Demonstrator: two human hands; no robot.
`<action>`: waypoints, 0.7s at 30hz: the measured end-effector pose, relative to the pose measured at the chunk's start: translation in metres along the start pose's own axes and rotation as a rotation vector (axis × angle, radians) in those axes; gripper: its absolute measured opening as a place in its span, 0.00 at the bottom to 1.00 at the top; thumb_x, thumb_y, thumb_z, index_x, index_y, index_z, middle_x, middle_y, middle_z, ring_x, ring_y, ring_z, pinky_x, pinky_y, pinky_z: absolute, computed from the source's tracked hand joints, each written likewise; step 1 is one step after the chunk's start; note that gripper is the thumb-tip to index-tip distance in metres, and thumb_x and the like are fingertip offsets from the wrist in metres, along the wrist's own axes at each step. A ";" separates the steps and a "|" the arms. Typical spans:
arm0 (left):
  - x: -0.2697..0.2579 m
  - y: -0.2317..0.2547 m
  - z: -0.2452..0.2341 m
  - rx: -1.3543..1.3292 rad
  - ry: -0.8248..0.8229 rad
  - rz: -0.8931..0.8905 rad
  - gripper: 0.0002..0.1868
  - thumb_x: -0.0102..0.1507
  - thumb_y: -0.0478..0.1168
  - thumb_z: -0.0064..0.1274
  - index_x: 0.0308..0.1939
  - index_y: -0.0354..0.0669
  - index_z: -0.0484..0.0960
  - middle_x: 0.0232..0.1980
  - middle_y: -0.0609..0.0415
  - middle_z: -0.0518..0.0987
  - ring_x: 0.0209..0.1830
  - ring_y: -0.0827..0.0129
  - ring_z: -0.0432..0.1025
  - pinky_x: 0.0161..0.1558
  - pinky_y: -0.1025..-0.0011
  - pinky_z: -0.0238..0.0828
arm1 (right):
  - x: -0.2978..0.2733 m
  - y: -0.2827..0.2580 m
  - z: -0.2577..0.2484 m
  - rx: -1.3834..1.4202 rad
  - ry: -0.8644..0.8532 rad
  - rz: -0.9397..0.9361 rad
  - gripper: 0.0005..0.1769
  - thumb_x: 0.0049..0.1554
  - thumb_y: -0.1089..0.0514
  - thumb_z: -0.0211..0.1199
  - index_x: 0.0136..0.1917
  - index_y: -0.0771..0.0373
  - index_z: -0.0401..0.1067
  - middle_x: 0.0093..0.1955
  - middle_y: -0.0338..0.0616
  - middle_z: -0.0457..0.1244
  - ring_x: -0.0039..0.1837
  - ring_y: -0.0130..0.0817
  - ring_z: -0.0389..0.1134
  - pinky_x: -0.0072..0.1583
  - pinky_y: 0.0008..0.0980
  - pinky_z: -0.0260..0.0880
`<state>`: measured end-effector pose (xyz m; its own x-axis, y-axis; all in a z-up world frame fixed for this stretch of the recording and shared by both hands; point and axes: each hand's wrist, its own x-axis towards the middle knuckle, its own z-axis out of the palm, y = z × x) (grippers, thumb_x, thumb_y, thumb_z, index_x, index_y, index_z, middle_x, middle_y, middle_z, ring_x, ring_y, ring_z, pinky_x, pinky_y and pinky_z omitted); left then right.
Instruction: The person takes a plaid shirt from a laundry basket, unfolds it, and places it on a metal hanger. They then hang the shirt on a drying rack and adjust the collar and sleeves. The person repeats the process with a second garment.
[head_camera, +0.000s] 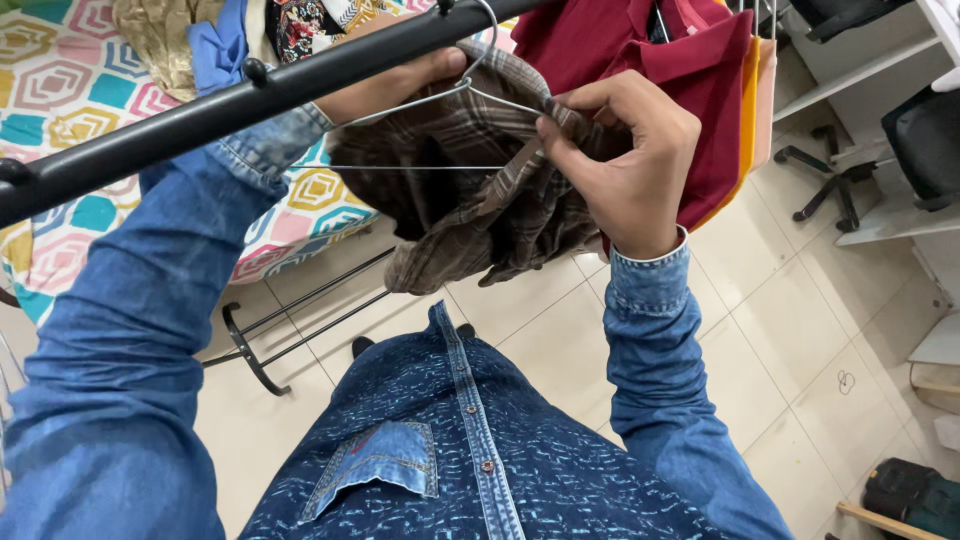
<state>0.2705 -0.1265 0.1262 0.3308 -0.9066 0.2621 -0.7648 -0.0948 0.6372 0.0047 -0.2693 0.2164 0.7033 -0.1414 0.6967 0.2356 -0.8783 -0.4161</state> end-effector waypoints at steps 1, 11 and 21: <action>-0.004 0.002 -0.010 0.028 0.053 0.139 0.15 0.78 0.47 0.53 0.51 0.36 0.80 0.45 0.45 0.80 0.42 0.60 0.74 0.48 0.61 0.70 | 0.000 0.001 0.000 -0.011 -0.006 -0.008 0.10 0.57 0.68 0.78 0.47 0.67 0.76 0.42 0.41 0.67 0.42 0.26 0.66 0.45 0.25 0.65; -0.058 0.045 -0.066 -0.235 -0.005 0.236 0.16 0.79 0.43 0.51 0.55 0.28 0.77 0.48 0.45 0.77 0.44 0.59 0.70 0.47 0.60 0.66 | 0.002 0.013 0.006 0.046 -0.038 -0.034 0.06 0.59 0.74 0.71 0.48 0.70 0.76 0.46 0.41 0.65 0.45 0.25 0.70 0.45 0.22 0.68; -0.146 -0.033 -0.073 -0.507 0.324 -0.120 0.15 0.81 0.40 0.45 0.57 0.27 0.77 0.45 0.49 0.75 0.42 0.60 0.66 0.45 0.62 0.62 | -0.004 0.024 0.005 0.014 -0.035 0.022 0.07 0.58 0.74 0.70 0.50 0.71 0.78 0.48 0.44 0.64 0.47 0.28 0.70 0.49 0.23 0.71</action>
<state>0.2875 0.0384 0.1197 0.6105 -0.7229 0.3236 -0.3797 0.0914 0.9206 0.0103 -0.2879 0.2005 0.7315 -0.1440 0.6664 0.2293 -0.8685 -0.4394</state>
